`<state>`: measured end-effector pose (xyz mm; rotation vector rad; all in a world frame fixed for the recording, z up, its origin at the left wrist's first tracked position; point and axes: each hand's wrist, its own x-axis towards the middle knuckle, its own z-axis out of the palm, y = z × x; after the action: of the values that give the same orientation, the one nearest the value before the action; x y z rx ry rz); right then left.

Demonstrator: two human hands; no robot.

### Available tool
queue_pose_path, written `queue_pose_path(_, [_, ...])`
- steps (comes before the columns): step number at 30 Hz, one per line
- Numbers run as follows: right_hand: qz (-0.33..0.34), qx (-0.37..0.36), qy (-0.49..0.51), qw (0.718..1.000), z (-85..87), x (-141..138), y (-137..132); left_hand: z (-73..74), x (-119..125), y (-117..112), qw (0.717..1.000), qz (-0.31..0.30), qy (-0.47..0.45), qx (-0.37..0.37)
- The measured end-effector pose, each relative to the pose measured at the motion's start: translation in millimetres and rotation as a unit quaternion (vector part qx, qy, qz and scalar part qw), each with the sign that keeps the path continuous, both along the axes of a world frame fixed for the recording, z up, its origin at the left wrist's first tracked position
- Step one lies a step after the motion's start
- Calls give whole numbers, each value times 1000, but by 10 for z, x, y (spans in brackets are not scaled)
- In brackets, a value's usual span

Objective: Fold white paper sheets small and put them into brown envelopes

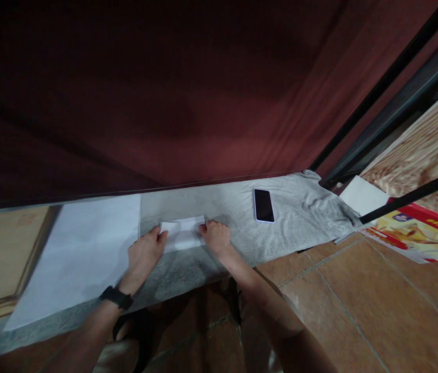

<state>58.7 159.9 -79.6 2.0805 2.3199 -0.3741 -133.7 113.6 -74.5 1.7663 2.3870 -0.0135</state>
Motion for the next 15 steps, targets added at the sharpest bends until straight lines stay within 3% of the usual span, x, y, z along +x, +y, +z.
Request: queue_pose_path(15, [-1,92,7,996,-74,-63,22,-83,60,35,998,1,47,41])
